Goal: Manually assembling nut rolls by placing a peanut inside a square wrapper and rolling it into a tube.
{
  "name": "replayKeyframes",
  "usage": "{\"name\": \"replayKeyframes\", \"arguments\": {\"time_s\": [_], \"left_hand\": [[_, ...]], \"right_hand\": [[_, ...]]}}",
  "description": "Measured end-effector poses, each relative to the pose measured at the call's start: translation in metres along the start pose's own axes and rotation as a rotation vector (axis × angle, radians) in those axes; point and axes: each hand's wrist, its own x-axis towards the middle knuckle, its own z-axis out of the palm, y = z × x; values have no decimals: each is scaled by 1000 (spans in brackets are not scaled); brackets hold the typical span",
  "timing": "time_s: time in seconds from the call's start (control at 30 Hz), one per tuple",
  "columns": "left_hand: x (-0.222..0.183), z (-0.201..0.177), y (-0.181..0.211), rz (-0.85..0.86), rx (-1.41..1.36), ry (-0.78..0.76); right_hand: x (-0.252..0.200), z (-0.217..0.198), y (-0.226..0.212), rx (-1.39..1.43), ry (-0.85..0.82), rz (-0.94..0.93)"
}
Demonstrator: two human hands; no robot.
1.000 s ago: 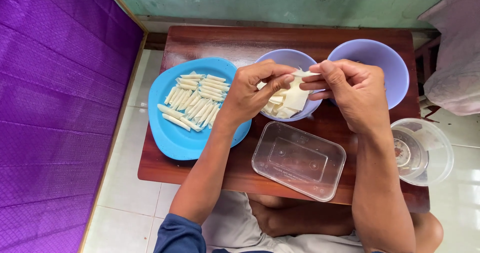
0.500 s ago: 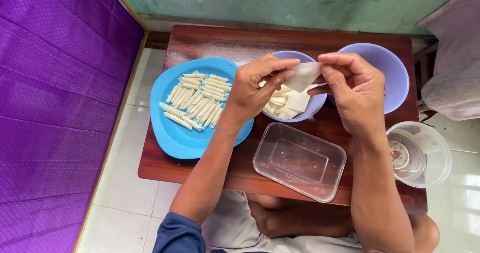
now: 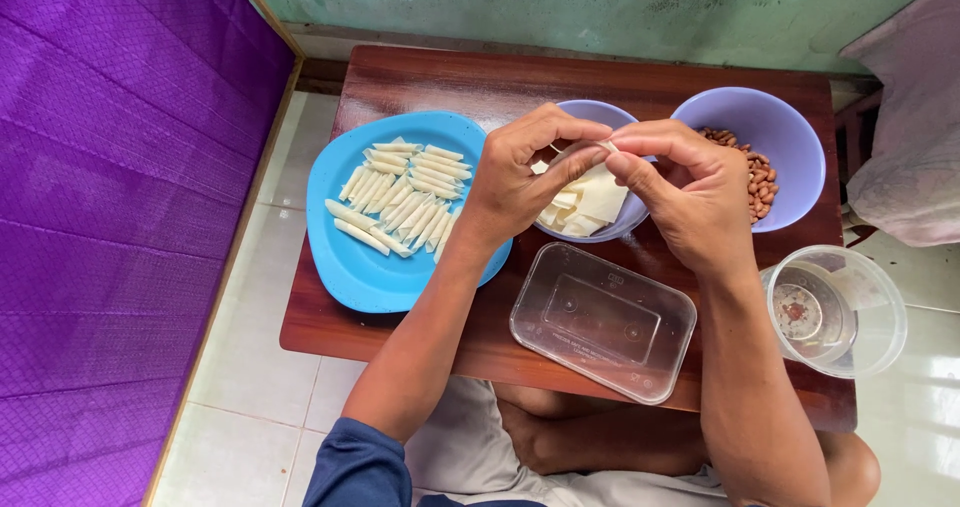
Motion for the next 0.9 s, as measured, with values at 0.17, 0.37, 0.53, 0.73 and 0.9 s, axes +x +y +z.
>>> {"name": "replayKeyframes", "arguments": {"time_s": [0.17, 0.37, 0.53, 0.73, 0.9], "left_hand": [[1, 1, 2, 37, 125, 62], [3, 11, 14, 173, 330, 280], [-2, 18, 14, 131, 282, 219], [-3, 14, 9, 50, 139, 194], [-4, 14, 10, 24, 57, 166]], "right_hand": [[-1, -2, 9, 33, 117, 17], [-1, -1, 12, 137, 237, 87], [-4, -6, 25, 219, 175, 98], [-3, -6, 24, 337, 110, 101], [-2, -3, 25, 281, 138, 66]]}}
